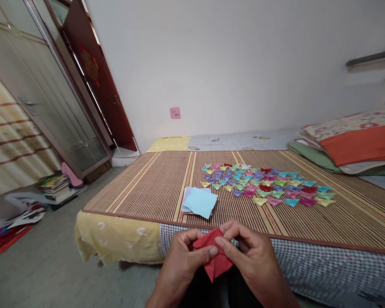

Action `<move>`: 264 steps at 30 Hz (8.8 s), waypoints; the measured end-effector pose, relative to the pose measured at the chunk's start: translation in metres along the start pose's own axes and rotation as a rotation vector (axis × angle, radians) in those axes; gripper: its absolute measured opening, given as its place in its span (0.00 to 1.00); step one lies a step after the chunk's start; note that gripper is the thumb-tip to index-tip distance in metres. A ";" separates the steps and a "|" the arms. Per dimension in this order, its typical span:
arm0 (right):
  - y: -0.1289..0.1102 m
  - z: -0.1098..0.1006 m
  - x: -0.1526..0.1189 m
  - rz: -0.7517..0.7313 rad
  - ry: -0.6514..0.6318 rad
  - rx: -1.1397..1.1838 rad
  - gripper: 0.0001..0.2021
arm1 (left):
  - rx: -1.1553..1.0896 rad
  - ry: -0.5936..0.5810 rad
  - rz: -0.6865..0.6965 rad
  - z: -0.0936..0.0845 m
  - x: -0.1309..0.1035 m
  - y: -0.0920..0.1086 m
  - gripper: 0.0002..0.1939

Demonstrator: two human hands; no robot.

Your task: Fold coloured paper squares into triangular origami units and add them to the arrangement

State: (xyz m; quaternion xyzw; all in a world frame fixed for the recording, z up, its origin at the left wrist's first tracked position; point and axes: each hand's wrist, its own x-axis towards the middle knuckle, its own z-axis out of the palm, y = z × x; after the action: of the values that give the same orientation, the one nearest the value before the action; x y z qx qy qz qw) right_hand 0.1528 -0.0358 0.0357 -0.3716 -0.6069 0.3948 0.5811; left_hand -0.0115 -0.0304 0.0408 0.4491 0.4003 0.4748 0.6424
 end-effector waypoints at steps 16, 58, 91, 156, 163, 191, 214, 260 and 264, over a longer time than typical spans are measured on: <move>0.003 0.003 0.000 0.099 0.061 -0.015 0.10 | 0.055 -0.029 0.048 0.003 -0.003 -0.001 0.20; 0.004 0.002 0.004 0.308 -0.164 -0.044 0.13 | 0.049 0.024 0.073 0.001 -0.005 -0.014 0.15; 0.005 -0.032 0.012 0.207 -0.047 -0.114 0.12 | -0.102 0.046 0.059 0.016 -0.005 -0.031 0.15; 0.191 -0.069 0.044 0.571 0.077 0.586 0.16 | 1.379 -0.119 0.623 -0.138 0.189 -0.071 0.13; 0.184 -0.064 0.046 0.556 0.135 0.568 0.17 | 1.439 -0.106 0.553 -0.130 0.175 -0.081 0.18; 0.201 -0.072 0.185 0.325 -0.088 0.236 0.13 | -0.483 0.256 0.173 -0.068 0.301 -0.115 0.07; 0.164 -0.072 0.190 0.162 -0.081 -0.030 0.03 | 0.031 -0.093 0.007 -0.013 0.258 -0.053 0.17; 0.161 -0.072 0.189 0.128 0.025 0.092 0.07 | 0.267 0.137 0.281 0.001 0.246 -0.053 0.11; 0.163 -0.070 0.189 0.126 0.034 0.106 0.07 | 0.248 0.172 0.252 0.001 0.247 -0.051 0.13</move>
State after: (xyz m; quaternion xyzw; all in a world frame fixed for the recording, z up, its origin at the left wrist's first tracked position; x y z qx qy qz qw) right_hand 0.2122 0.2070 -0.0338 -0.3843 -0.5505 0.4557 0.5845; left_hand 0.0589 0.2015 -0.0293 0.5292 0.4499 0.5350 0.4810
